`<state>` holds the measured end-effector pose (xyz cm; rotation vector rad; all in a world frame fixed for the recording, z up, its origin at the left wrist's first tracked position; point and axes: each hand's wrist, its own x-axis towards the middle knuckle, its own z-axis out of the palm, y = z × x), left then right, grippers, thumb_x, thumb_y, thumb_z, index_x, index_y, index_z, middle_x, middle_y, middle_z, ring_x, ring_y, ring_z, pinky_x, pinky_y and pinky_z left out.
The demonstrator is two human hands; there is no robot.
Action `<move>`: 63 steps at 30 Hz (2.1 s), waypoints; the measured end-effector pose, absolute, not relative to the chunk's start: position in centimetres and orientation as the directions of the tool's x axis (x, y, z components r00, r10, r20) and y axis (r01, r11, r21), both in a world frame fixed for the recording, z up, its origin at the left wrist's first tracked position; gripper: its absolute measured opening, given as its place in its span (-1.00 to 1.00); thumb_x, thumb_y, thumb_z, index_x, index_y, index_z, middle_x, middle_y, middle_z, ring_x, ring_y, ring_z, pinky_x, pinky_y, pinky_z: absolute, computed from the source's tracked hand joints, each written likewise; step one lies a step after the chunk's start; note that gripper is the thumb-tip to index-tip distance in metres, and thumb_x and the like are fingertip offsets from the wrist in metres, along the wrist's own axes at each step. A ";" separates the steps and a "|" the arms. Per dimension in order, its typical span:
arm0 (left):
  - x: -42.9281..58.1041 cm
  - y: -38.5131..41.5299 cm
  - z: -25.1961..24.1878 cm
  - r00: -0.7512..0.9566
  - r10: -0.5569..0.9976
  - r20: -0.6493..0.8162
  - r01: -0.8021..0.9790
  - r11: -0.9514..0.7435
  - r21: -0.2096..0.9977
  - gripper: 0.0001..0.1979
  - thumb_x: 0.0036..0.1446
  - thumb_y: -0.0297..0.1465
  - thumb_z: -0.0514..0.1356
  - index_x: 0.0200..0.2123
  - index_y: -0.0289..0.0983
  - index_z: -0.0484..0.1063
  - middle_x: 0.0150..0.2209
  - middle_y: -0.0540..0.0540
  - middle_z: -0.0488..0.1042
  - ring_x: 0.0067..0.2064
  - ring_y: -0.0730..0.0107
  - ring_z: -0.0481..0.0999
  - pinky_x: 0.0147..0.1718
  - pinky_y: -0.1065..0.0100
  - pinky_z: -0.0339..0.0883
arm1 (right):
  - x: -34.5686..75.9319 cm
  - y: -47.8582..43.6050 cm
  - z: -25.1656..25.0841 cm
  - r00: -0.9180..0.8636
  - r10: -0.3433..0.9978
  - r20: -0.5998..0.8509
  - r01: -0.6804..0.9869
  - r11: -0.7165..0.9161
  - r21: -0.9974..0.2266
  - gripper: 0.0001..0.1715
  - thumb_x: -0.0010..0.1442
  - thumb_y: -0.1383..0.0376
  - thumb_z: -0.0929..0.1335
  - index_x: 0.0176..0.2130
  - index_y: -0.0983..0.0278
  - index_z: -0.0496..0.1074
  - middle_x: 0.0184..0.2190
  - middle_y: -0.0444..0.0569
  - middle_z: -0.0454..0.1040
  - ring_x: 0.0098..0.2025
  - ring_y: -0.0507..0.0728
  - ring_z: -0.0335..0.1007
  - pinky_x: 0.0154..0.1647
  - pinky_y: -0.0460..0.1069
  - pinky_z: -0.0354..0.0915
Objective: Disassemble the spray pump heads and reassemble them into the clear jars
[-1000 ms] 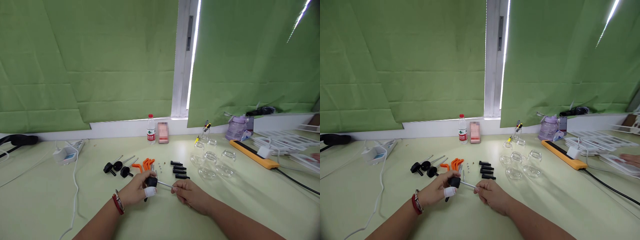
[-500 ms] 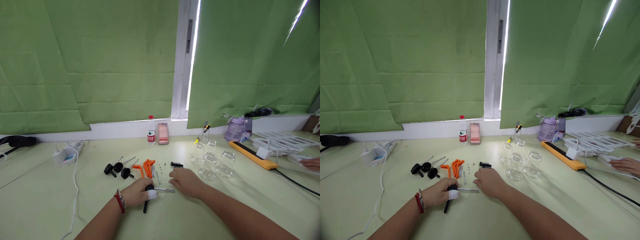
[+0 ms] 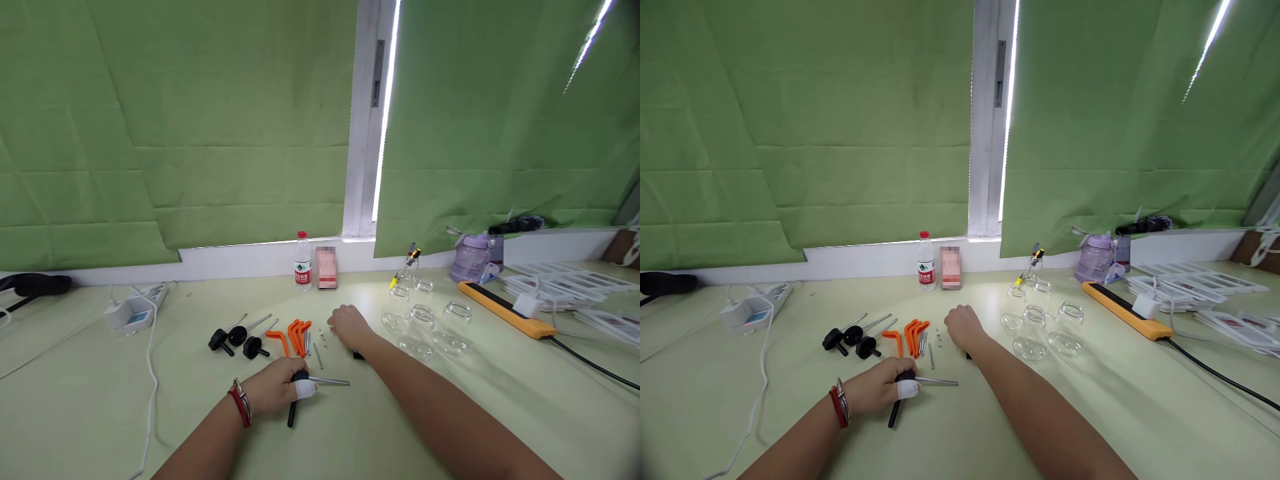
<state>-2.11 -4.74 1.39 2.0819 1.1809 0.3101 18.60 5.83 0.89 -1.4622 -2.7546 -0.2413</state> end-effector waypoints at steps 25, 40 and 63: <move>-2.5 -4.8 1.6 0.536 0.827 -0.167 0.587 -0.224 0.778 -0.65 0.12 -0.08 0.04 -0.32 -0.28 0.30 -0.49 0.05 0.19 -0.55 0.51 0.17 -0.57 0.46 0.07 | 22.0 -2.2 2.1 -0.402 0.873 0.275 0.622 0.481 -0.617 -0.72 0.17 0.35 0.18 -0.20 0.24 0.43 -0.24 -0.03 0.44 -0.26 0.08 0.35 -0.27 -0.07 0.22; -1.9 -4.8 1.2 0.528 0.825 -0.201 0.488 -0.101 0.867 -0.62 0.11 -0.04 0.05 -0.33 -0.28 0.26 -0.51 0.06 0.21 -0.59 0.54 0.18 -0.61 0.46 0.06 | 24.1 -4.3 -2.3 -0.226 0.970 -0.087 0.139 -0.056 -0.989 -0.81 0.00 0.21 0.33 -0.40 0.31 0.40 -0.55 -0.17 0.31 -0.59 -0.06 0.07 -0.55 -0.11 0.07; -1.4 -4.9 1.0 0.542 0.821 -0.177 0.480 -0.130 0.868 -0.59 0.11 -0.01 0.03 -0.31 -0.27 0.26 -0.50 0.05 0.18 -0.57 0.53 0.14 -0.59 0.45 0.06 | 23.7 -3.6 -2.8 -0.224 0.975 -0.012 0.160 0.025 -0.987 -0.79 -0.02 0.18 0.36 -0.39 0.27 0.43 -0.50 -0.14 0.38 -0.42 0.03 0.23 -0.40 -0.09 0.15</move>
